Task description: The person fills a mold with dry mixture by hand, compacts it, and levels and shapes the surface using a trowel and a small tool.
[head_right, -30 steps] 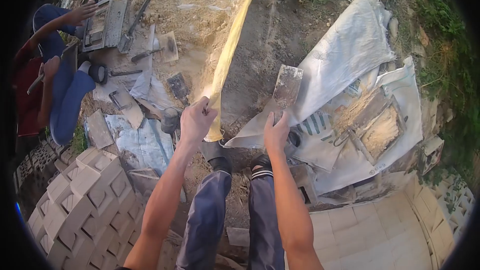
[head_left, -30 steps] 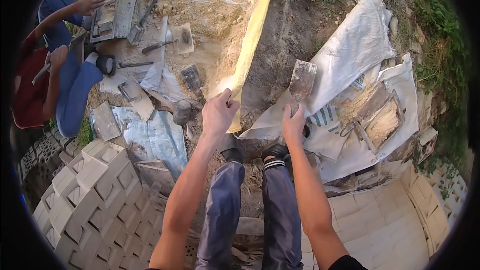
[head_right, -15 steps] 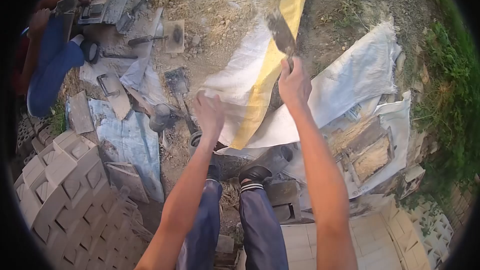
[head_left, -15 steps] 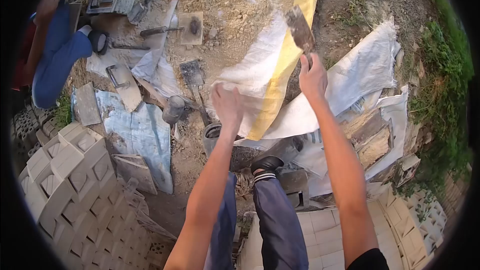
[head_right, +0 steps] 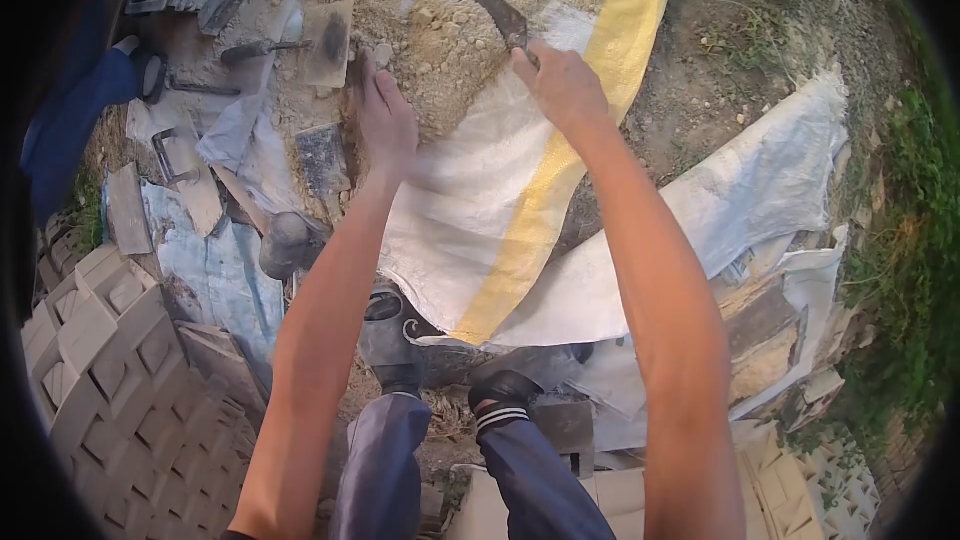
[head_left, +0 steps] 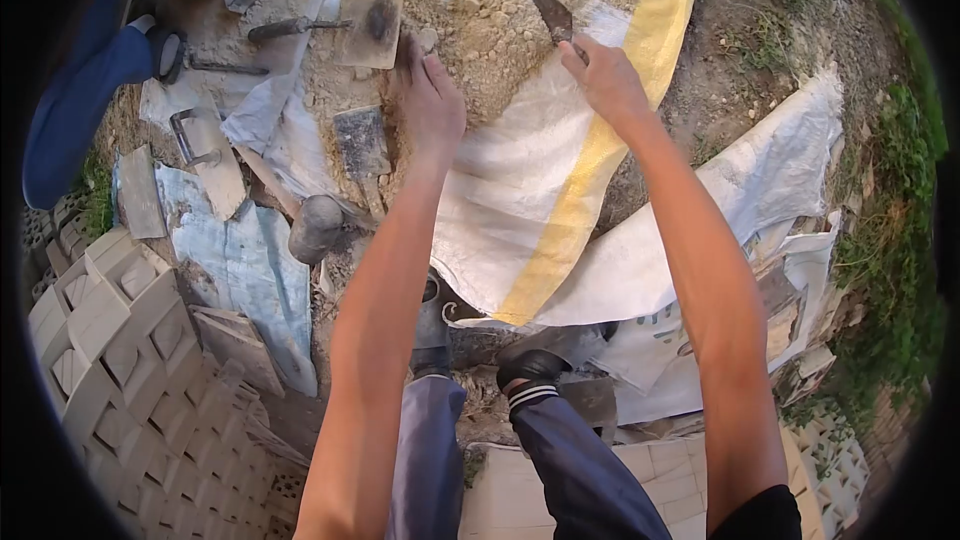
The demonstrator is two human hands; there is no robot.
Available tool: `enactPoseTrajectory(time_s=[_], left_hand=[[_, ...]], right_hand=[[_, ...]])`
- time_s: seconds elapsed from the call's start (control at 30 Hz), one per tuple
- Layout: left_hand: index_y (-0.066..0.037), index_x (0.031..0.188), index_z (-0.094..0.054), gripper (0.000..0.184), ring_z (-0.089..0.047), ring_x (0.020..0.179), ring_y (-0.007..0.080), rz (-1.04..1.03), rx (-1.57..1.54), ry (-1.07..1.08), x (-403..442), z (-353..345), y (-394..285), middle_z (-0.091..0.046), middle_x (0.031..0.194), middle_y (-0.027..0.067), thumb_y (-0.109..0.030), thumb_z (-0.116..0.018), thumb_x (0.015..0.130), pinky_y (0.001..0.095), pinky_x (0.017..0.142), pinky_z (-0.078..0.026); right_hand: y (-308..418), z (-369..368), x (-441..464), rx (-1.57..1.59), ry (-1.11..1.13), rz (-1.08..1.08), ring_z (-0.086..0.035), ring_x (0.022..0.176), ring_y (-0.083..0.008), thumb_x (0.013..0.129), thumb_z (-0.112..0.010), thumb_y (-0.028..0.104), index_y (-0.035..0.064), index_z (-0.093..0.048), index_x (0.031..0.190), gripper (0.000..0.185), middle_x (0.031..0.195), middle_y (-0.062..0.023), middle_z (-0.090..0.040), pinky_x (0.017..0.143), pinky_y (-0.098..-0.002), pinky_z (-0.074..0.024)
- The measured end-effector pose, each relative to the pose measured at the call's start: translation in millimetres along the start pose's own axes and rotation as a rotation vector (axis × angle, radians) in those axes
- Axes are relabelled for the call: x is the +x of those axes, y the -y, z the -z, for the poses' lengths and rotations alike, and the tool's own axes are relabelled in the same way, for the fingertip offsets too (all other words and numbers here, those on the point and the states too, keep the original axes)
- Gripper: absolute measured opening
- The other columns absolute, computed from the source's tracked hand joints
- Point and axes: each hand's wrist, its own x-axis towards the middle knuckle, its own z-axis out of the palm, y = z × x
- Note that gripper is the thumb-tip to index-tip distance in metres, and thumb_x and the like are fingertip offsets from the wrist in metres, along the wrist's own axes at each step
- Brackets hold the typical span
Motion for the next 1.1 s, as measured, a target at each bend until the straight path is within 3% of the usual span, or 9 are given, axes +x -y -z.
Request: enactPoseTrajectory(time_s=[0.2,0.37,0.5,0.57,0.8,0.83,1.1], left_hand=[[0.005,0.137,-0.042,0.054,-0.041,0.132,0.0349,0.151,-0.26,-0.072,-21.2,-11.4,-27.7,-0.045,0.141,0.0223,-0.034,-0.028,0.103,0.0385,0.109,-0.033],[0.006,0.134,-0.046,0.052,-0.045,0.129,0.0317,0.229,-0.397,-0.207,-44.7,-9.2,-32.1,-0.048,0.138,0.0194,-0.033,-0.029,0.104,0.0378,0.107,-0.033],[0.003,0.138,-0.043,0.05,-0.046,0.127,0.0283,0.151,-0.397,-0.124,-61.5,5.9,-55.5,-0.046,0.139,0.0174,-0.031,-0.026,0.105,0.036,0.106,-0.034],[0.005,0.133,-0.047,0.049,-0.045,0.128,0.0296,0.203,-0.591,-0.116,-68.9,12.5,-80.4,-0.05,0.137,0.0175,-0.031,-0.029,0.105,0.0371,0.107,-0.033],[0.004,0.133,-0.048,0.05,-0.041,0.132,0.0291,0.02,-0.572,0.154,-108.8,12.3,-205.2,-0.049,0.138,0.0171,-0.031,-0.027,0.105,0.0378,0.11,-0.029],[0.004,0.135,-0.046,0.051,-0.048,0.121,0.0242,-0.064,-0.52,0.191,-118.7,7.5,-225.7,-0.05,0.133,0.0154,-0.031,-0.024,0.105,0.0352,0.104,-0.035],[0.006,0.135,-0.045,0.051,-0.044,0.129,0.0276,-0.226,-0.62,0.636,-255.3,-48.6,-372.2,-0.049,0.137,0.018,-0.029,-0.024,0.105,0.0367,0.109,-0.032]], right_hand=[[32.7,-46.2,-58.4,0.022,0.152,-0.011,-0.063,0.082,-0.0435,0.096,-0.047,0.038,0.0022,-0.06,0.092,0.038,0.078,-0.0267,-0.064,0.073,-0.0509,-0.0491],[61.9,-71.5,-111.7,0.199,0.081,-0.18,-0.062,0.076,-0.045,0.095,-0.049,0.037,0.0027,-0.058,0.089,0.036,0.077,-0.0246,-0.064,0.071,-0.0512,-0.0493],[68.5,-66.2,-147.4,0.315,-0.017,-0.266,-0.059,0.073,-0.0453,0.094,-0.053,0.035,0.0013,-0.058,0.086,0.035,0.072,-0.0244,-0.061,0.064,-0.0505,-0.0444],[72.8,-47.3,-167.0,0.385,-0.071,-0.307,-0.059,0.072,-0.0447,0.094,-0.054,0.032,0.0007,-0.056,0.085,0.033,0.071,-0.0243,-0.061,0.063,-0.0494,-0.0437],[51.6,43.1,-245.3,0.602,-0.272,-0.463,-0.06,0.076,-0.0445,0.095,-0.052,0.033,0.0006,-0.055,0.086,0.034,0.077,-0.0231,-0.063,0.066,-0.0509,-0.0451],[44.1,55.9,-259.3,0.636,-0.355,-0.47,-0.06,0.076,-0.0449,0.095,-0.052,0.033,0.0,-0.055,0.086,0.034,0.077,-0.0239,-0.062,0.066,-0.0515,-0.0443],[-44.2,134.3,-390.5,0.689,-0.65,-0.831,-0.059,0.077,-0.0464,0.095,-0.053,0.032,0.0014,-0.056,0.09,0.031,0.076,-0.0261,-0.062,0.066,-0.0508,-0.0453]])
